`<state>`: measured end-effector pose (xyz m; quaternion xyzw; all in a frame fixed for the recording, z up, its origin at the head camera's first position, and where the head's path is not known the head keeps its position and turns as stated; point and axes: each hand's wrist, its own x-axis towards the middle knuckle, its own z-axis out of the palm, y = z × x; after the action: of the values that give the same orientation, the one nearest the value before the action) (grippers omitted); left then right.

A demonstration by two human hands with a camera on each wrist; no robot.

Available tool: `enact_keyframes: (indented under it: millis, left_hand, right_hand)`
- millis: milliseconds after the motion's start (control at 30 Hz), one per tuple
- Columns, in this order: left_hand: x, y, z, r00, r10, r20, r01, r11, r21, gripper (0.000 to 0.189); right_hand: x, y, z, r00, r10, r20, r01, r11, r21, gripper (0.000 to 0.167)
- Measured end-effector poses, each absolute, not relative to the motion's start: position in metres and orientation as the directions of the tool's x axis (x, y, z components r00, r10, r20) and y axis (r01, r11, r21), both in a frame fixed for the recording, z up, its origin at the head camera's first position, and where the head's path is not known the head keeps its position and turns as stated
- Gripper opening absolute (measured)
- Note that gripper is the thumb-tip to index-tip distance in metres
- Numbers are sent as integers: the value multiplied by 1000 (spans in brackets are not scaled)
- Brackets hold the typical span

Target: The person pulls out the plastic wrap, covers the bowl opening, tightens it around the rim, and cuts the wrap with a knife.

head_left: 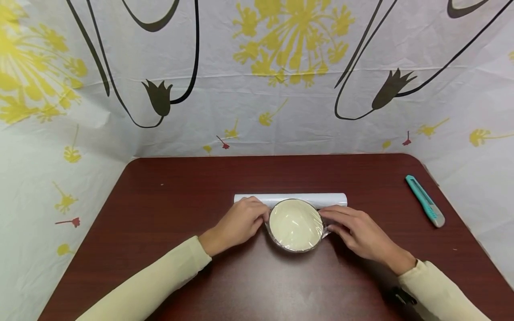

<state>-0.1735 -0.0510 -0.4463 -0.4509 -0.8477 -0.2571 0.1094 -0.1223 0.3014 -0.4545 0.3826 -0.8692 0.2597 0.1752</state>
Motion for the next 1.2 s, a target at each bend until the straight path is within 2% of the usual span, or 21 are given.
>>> enact_keyframes:
  millis: [233, 667, 900, 967, 1000, 1133, 1200]
  left_hand:
    - [-177, -49, -447, -594, 696, 404, 803, 476, 360, 27]
    - [-174, -46, -450, -649, 647, 400, 761, 538, 363, 20]
    - [-173, -46, -447, -682, 608, 406, 731, 583, 355, 29]
    - [-172, -47, -445, -692, 595, 408, 720, 609, 333, 28]
    - [-172, -47, -444, -699, 589, 406, 712, 623, 323, 28]
    - [-167, -46, -443, -727, 576, 373, 683, 657, 318, 24]
    - [-164, -45, -445, -741, 570, 355, 670, 660, 340, 21]
  right_hand:
    - [-128, 299, -454, -608, -583, 539, -783, 552, -286, 48]
    - [-139, 294, -447, -584, -612, 534, -806, 518, -287, 36]
    - [-139, 291, -450, -594, -586, 551, -797, 520, -306, 35]
    - [-139, 291, -452, -598, -579, 555, -795, 518, -316, 18]
    - [-138, 291, -452, -603, -570, 557, -790, 522, -321, 17]
    - [-134, 290, -455, -628, -527, 573, -767, 546, -338, 17]
    - [-132, 288, -455, -642, -504, 578, -752, 559, -348, 35]
